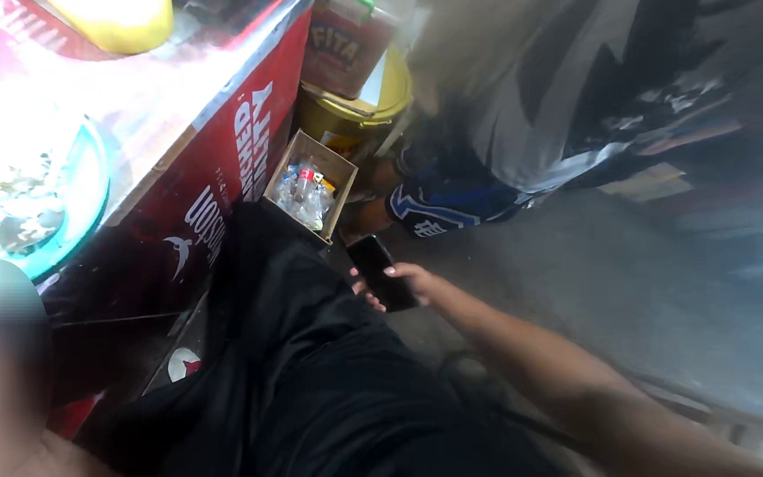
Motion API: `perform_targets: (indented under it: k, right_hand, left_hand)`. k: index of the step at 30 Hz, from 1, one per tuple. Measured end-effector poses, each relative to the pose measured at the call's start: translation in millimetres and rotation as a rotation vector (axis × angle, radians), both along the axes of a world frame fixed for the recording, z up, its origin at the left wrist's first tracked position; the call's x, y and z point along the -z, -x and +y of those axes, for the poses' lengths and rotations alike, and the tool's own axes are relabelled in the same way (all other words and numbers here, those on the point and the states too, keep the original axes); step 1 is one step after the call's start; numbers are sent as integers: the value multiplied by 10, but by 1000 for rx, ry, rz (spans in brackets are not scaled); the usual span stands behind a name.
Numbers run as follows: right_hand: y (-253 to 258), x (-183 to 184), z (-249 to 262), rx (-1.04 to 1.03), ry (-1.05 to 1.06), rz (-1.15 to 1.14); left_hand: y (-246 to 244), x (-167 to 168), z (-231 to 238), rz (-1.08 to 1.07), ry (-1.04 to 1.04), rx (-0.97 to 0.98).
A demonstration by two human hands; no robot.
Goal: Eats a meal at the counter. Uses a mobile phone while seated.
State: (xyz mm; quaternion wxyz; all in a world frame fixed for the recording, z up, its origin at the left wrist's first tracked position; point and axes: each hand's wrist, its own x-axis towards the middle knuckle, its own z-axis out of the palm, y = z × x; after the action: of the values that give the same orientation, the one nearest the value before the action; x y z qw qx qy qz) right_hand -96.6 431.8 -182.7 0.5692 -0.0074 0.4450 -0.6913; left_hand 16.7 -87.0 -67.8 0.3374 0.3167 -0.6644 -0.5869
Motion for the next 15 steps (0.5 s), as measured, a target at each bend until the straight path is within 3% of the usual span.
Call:
perform_targets:
  k: [5,7,9,13,15]
  right_hand:
    - [91,116,-663,200,266,6]
    - [103,102,-858,192,300,12]
    - [143,27,-876,109,219,46]
    - [252,-275,-560,-37,-136,125]
    - [255,-323,-418,-45,-173,122]
  left_hand:
    - [47,-171,16,3,54,103]
    - [41,-162,11,18,74,119]
    - [41,-208,51,31,91,71]
    - [28,-298,72,39,173,-46]
    - [37,-281,42,56,199,-52]
